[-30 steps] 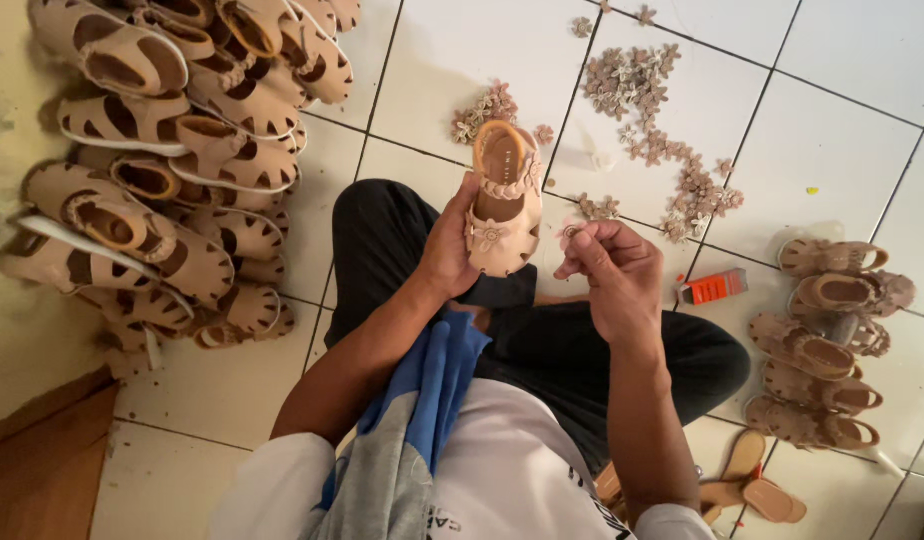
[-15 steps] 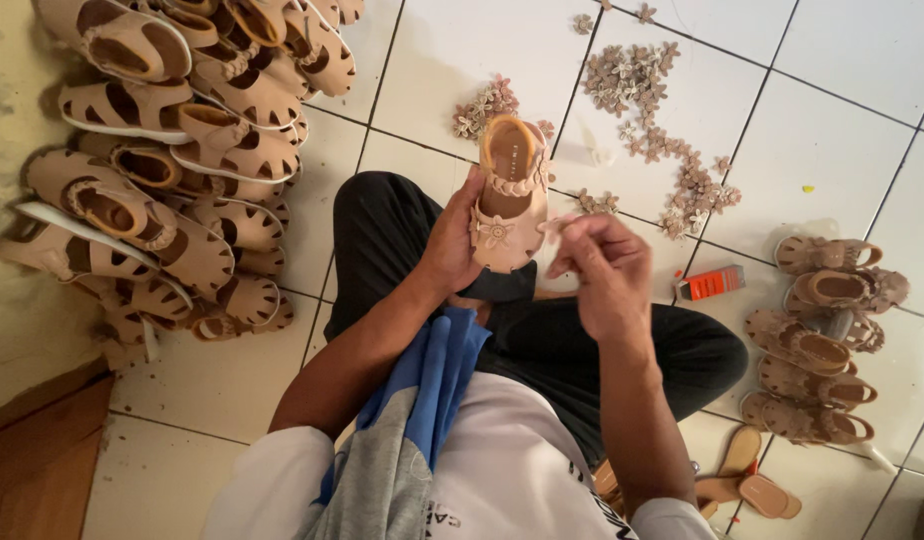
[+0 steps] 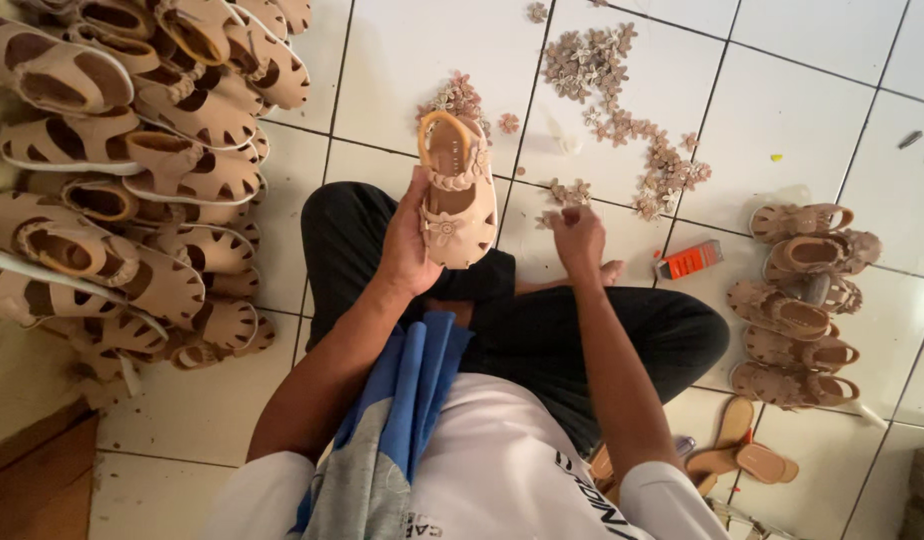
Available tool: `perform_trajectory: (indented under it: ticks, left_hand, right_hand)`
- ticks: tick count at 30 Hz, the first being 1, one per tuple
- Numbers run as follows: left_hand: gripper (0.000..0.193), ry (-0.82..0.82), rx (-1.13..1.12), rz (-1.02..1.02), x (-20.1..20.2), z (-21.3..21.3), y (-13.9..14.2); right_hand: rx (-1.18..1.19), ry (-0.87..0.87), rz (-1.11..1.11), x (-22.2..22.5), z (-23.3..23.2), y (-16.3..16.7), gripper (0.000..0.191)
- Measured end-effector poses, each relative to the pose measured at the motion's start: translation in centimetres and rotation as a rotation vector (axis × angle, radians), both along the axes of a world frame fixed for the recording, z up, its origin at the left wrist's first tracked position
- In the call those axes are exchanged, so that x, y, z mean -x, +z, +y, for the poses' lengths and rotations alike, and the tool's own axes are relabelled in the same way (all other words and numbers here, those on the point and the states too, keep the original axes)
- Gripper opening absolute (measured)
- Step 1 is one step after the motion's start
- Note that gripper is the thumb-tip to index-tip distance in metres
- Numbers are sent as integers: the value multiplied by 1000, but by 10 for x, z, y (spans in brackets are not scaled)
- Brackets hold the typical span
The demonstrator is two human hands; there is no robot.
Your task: The person sits on the floor holding a child's sandal in one hand and a white squeeze bottle in the other, applying glue to the shoe upper. They then pick up small flower-shaped appliqués from the floor and press them onto the glued areas of the sandal, repeating the glue-and-attach cycle.
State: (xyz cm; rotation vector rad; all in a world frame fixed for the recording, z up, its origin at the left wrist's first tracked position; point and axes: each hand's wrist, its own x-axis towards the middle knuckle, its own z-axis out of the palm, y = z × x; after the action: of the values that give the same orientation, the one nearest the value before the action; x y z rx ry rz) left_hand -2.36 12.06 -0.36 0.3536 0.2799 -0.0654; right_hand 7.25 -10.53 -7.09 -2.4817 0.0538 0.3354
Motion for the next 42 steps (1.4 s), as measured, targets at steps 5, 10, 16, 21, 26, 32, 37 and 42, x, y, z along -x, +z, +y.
perform_trajectory:
  ticks: [5, 10, 16, 21, 26, 32, 37, 42]
  left_hand:
    - [55, -16, -25, -81, -1, -1, 4]
    - [55, 8, -45, 23, -4, -1, 2]
    - [52, 18, -11, 44, -2, -1, -7]
    - [53, -13, 67, 20, -4, -5, -16]
    - [53, -27, 6, -66, -4, -13, -15]
    - [54, -42, 15, -56, -4, -14, -6]
    - [56, -39, -76, -72, -4, -13, 0]
    - [57, -32, -127, -74, -6, -15, 0]
  right_hand:
    - [73, -47, 41, 6, 9, -14, 32]
    - [-83, -81, 70, 2, 14, -8, 29]
    - [-766, -131, 251, 10, 0, 27, 21]
    - [-1026, -155, 317, 28, -11, 80, 14]
    - [-1082, -8, 302, 41, 3, 119, 7]
    - [-1126, -1, 395, 46, 26, 138, 14]
    - [-1126, -12, 409, 45, 32, 141, 14]
    - [-1049, -6, 368, 46, 34, 141, 14]
